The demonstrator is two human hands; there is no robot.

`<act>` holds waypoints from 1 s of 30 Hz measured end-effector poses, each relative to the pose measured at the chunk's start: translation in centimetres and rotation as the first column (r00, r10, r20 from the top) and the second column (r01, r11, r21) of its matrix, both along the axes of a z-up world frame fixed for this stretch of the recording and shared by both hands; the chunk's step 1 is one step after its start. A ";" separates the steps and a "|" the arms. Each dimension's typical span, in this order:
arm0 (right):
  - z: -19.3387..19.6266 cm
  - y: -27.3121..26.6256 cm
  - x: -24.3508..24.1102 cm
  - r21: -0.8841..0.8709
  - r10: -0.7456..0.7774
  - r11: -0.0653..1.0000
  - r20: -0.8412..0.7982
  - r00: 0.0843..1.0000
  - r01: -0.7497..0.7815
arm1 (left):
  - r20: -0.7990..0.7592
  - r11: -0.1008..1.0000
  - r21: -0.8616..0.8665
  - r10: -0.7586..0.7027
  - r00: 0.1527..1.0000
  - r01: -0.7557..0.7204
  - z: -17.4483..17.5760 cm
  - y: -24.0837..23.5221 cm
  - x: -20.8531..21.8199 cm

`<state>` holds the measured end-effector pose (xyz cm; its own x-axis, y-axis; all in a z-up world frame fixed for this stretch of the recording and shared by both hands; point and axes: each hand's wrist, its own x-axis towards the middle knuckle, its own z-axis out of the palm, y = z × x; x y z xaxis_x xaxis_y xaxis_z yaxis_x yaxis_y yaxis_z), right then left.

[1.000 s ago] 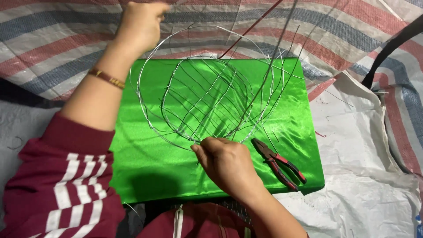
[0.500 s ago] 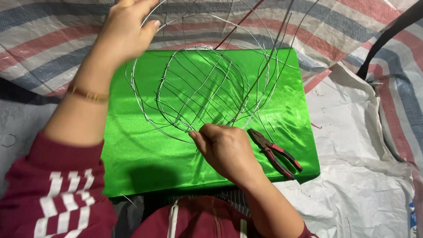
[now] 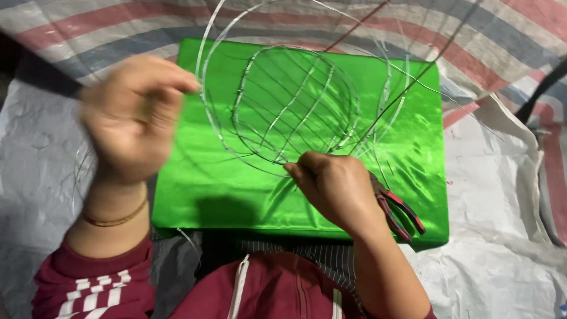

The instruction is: The person is using pliers to bend, cut, and adjust thin metal wires to form a circular frame structure on a green padded surface.

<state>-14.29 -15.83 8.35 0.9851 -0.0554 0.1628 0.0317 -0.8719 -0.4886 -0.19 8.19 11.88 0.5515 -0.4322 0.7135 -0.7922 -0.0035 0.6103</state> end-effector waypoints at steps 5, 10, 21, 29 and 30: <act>0.2 -0.5 0.3 0.014 -0.026 1.000 -0.132 0.991 0.028 | 0.137 0.984 0.153 0.068 0.988 -0.089 -4.9 0.8 2.3; -0.3 -1.0 0.1 -0.003 -0.100 0.995 -0.228 0.968 0.102 | 0.051 0.955 0.297 -0.042 0.998 0.025 -8.8 0.4 3.3; -1.4 -1.4 -0.6 -0.037 -0.143 0.990 -0.132 0.981 0.139 | 0.059 0.961 0.180 0.204 0.977 -0.212 -11.4 -1.1 3.0; -0.9 -1.0 -0.6 0.002 -0.109 0.994 -0.125 0.986 0.110 | -0.901 0.953 -0.182 -0.063 0.428 -0.243 -13.1 -3.1 5.3; -0.9 -1.0 -0.5 -0.001 -0.111 0.994 -0.129 0.985 0.112 | -0.940 0.945 -0.221 -0.140 0.312 -0.241 -12.3 -3.4 5.6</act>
<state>-14.81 -16.87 7.46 0.9854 -0.1669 0.0348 -0.1290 -0.8634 -0.4877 5.45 4.80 -0.42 0.9319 -0.2748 -0.2366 0.3147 0.2885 0.9043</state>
